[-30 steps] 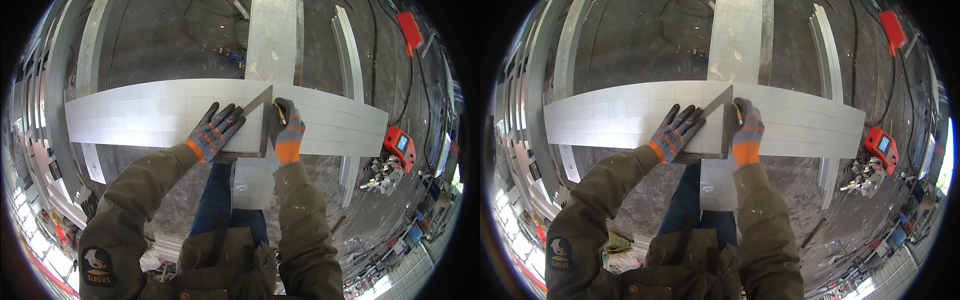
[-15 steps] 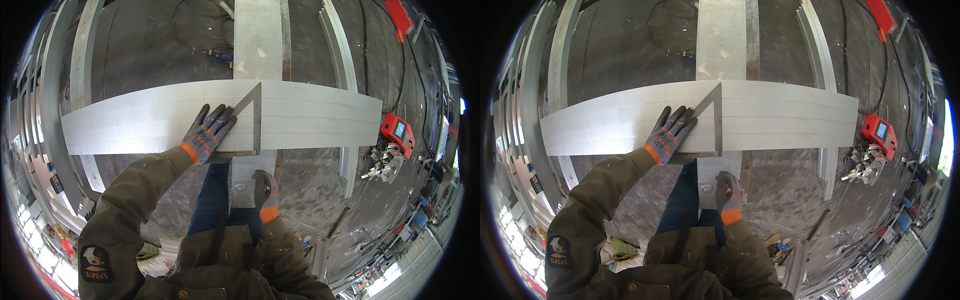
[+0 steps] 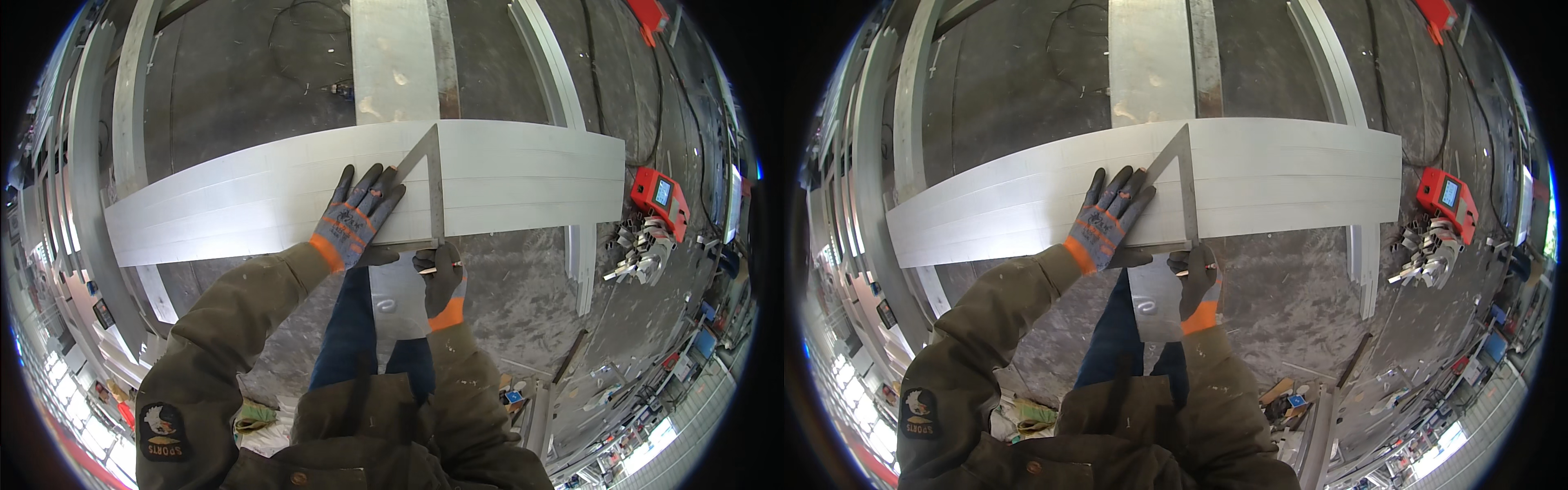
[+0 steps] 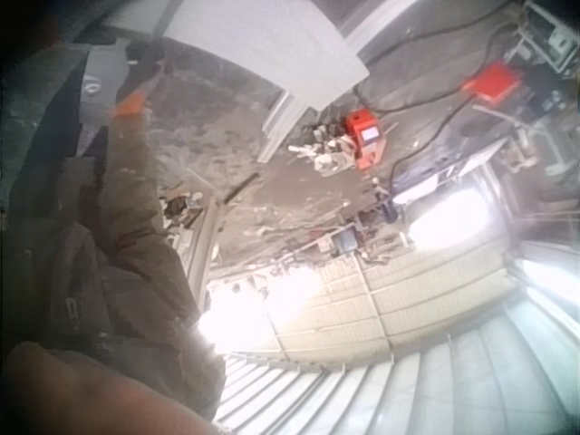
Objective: The person uses a set square and a pencil to mark straight lines on a long white metal profile. They repeatedly reposition the set square along the profile and draw lines, then lift and reposition the profile to continue marking additional lines.
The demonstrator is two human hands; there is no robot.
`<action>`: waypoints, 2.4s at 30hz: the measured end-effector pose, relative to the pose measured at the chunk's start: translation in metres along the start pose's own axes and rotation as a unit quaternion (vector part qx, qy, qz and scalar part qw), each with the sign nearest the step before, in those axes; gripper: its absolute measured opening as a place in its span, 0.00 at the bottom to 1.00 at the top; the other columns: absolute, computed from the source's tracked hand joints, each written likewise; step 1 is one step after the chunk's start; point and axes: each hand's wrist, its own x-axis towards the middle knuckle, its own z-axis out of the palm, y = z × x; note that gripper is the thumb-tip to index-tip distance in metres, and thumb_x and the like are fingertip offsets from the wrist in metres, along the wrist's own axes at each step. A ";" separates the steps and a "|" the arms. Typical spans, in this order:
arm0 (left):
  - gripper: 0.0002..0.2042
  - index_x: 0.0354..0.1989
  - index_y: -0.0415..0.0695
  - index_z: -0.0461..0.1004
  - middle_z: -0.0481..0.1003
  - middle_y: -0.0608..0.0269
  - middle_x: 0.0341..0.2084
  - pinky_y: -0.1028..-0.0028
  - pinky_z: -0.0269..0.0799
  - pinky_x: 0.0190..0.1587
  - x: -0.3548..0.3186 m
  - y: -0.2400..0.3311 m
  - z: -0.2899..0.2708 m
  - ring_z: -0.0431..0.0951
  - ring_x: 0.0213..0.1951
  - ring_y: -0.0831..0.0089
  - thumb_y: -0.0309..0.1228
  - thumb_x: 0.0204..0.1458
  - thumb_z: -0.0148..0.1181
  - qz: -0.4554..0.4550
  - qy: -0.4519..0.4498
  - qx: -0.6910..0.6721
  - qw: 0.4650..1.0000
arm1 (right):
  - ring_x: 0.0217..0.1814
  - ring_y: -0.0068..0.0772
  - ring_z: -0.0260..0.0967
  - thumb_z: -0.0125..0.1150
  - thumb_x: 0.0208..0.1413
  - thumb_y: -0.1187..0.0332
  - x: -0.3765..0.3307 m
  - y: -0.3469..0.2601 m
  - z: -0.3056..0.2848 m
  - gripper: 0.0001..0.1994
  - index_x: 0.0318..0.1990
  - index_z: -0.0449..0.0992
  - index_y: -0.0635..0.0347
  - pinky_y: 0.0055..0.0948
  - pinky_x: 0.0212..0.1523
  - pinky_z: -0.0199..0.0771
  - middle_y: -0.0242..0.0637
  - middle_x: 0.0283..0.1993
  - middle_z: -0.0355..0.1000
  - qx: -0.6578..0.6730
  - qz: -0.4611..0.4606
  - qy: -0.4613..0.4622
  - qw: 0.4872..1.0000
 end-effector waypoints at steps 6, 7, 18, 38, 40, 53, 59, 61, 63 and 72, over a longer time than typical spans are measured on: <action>0.64 0.80 0.40 0.52 0.48 0.45 0.80 0.38 0.33 0.80 0.008 0.009 0.006 0.46 0.80 0.47 0.70 0.39 0.71 -0.020 0.031 -0.017 0.999 | 0.32 0.30 0.77 0.52 0.73 0.64 0.007 -0.012 -0.012 0.11 0.43 0.77 0.62 0.32 0.39 0.81 0.37 0.32 0.79 -0.061 0.028 -0.016 0.998; 0.65 0.80 0.39 0.50 0.48 0.45 0.80 0.37 0.33 0.79 0.008 0.009 0.008 0.46 0.81 0.47 0.70 0.39 0.71 -0.017 0.042 -0.008 0.999 | 0.31 0.30 0.78 0.52 0.73 0.64 0.009 -0.012 -0.013 0.11 0.43 0.77 0.62 0.32 0.38 0.81 0.37 0.32 0.79 -0.053 0.039 -0.019 0.998; 0.63 0.79 0.37 0.51 0.48 0.43 0.80 0.36 0.32 0.79 0.007 0.006 0.010 0.44 0.81 0.45 0.69 0.41 0.69 -0.008 0.021 0.030 0.999 | 0.28 0.28 0.78 0.52 0.71 0.67 0.012 -0.010 -0.010 0.09 0.40 0.76 0.61 0.30 0.35 0.81 0.37 0.30 0.80 -0.036 0.050 -0.040 0.997; 0.62 0.78 0.37 0.54 0.49 0.42 0.79 0.36 0.35 0.79 0.008 0.007 0.013 0.46 0.80 0.44 0.69 0.41 0.70 -0.002 0.022 0.021 1.000 | 0.37 0.21 0.73 0.52 0.74 0.62 -0.003 -0.057 -0.042 0.13 0.47 0.77 0.63 0.25 0.39 0.74 0.34 0.37 0.78 -0.280 -0.003 -0.113 0.953; 0.62 0.78 0.38 0.54 0.49 0.43 0.80 0.36 0.36 0.79 0.009 0.008 0.012 0.45 0.80 0.44 0.69 0.41 0.70 -0.004 0.021 0.020 1.000 | 0.37 0.21 0.70 0.52 0.75 0.61 -0.003 -0.077 -0.042 0.15 0.47 0.78 0.64 0.26 0.38 0.72 0.33 0.36 0.77 -0.321 -0.028 -0.111 0.940; 0.61 0.80 0.40 0.52 0.49 0.46 0.80 0.37 0.35 0.80 0.008 0.006 0.017 0.45 0.80 0.45 0.73 0.44 0.63 0.006 0.043 0.037 0.998 | 0.50 0.34 0.79 0.64 0.64 0.77 0.092 -0.125 0.067 0.12 0.54 0.80 0.62 0.32 0.55 0.78 0.42 0.48 0.82 -0.366 -0.355 -0.112 0.853; 0.61 0.79 0.41 0.53 0.48 0.47 0.80 0.38 0.35 0.80 0.007 0.007 0.017 0.45 0.81 0.46 0.76 0.44 0.59 0.006 0.039 0.038 0.999 | 0.52 0.37 0.79 0.61 0.65 0.76 0.109 -0.120 0.063 0.14 0.56 0.80 0.63 0.33 0.56 0.78 0.44 0.50 0.81 -0.358 -0.344 -0.129 0.858; 0.61 0.80 0.41 0.53 0.48 0.47 0.80 0.38 0.34 0.80 0.008 0.007 0.016 0.45 0.81 0.46 0.76 0.44 0.58 0.002 0.026 0.042 0.999 | 0.53 0.39 0.79 0.60 0.65 0.77 0.113 -0.117 0.064 0.15 0.57 0.80 0.62 0.34 0.57 0.78 0.45 0.51 0.81 -0.261 -0.272 -0.127 0.917; 0.61 0.80 0.41 0.52 0.47 0.47 0.81 0.39 0.35 0.80 0.008 0.007 0.016 0.45 0.81 0.46 0.76 0.44 0.57 0.005 0.031 0.037 0.999 | 0.55 0.42 0.79 0.58 0.64 0.78 0.116 -0.116 0.065 0.16 0.58 0.80 0.62 0.35 0.58 0.77 0.46 0.53 0.80 -0.244 -0.257 -0.131 0.926; 0.58 0.80 0.40 0.51 0.45 0.47 0.81 0.39 0.34 0.80 0.008 0.007 0.015 0.43 0.81 0.47 0.74 0.49 0.55 0.003 0.019 0.046 0.999 | 0.58 0.42 0.76 0.49 0.65 0.79 0.115 -0.112 0.050 0.20 0.61 0.77 0.63 0.35 0.60 0.76 0.45 0.56 0.78 -0.387 -0.320 -0.147 0.852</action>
